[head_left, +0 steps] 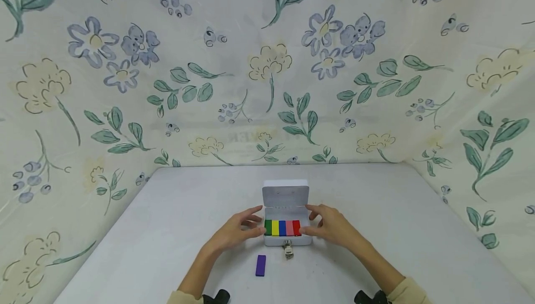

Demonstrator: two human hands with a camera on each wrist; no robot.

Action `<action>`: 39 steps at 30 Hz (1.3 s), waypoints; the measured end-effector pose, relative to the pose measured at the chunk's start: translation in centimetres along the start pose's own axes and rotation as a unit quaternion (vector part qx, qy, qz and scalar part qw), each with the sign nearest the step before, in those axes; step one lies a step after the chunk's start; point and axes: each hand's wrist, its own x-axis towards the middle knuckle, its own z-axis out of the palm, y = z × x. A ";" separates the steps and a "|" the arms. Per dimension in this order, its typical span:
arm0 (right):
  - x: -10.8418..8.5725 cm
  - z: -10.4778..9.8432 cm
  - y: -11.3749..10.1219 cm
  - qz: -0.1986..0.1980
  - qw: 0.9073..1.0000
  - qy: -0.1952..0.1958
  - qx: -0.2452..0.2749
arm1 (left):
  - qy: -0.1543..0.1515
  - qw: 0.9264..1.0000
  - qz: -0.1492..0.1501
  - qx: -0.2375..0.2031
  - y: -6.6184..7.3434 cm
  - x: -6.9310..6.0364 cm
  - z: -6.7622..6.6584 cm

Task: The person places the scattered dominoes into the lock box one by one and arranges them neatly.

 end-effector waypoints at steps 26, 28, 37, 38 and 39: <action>0.0 -0.1 0.6 0.011 0.999 -0.031 0.016 | -0.102 0.994 0.043 -0.017 0.0 -1.3 -2.0; 0.0 -0.1 0.6 0.010 0.999 -0.032 0.019 | -0.117 0.992 0.043 -0.022 0.0 -1.4 -2.2; 0.0 -0.3 0.6 0.014 0.999 -0.040 0.023 | -0.168 0.985 0.035 -0.010 0.5 -2.0 -2.4; 0.0 -0.3 0.6 0.014 0.999 -0.041 0.023 | -0.173 0.984 0.036 -0.010 0.5 -2.0 -2.4; 0.0 -0.3 0.6 0.014 0.999 -0.040 0.023 | -0.177 0.984 0.036 -0.011 0.5 -2.1 -2.4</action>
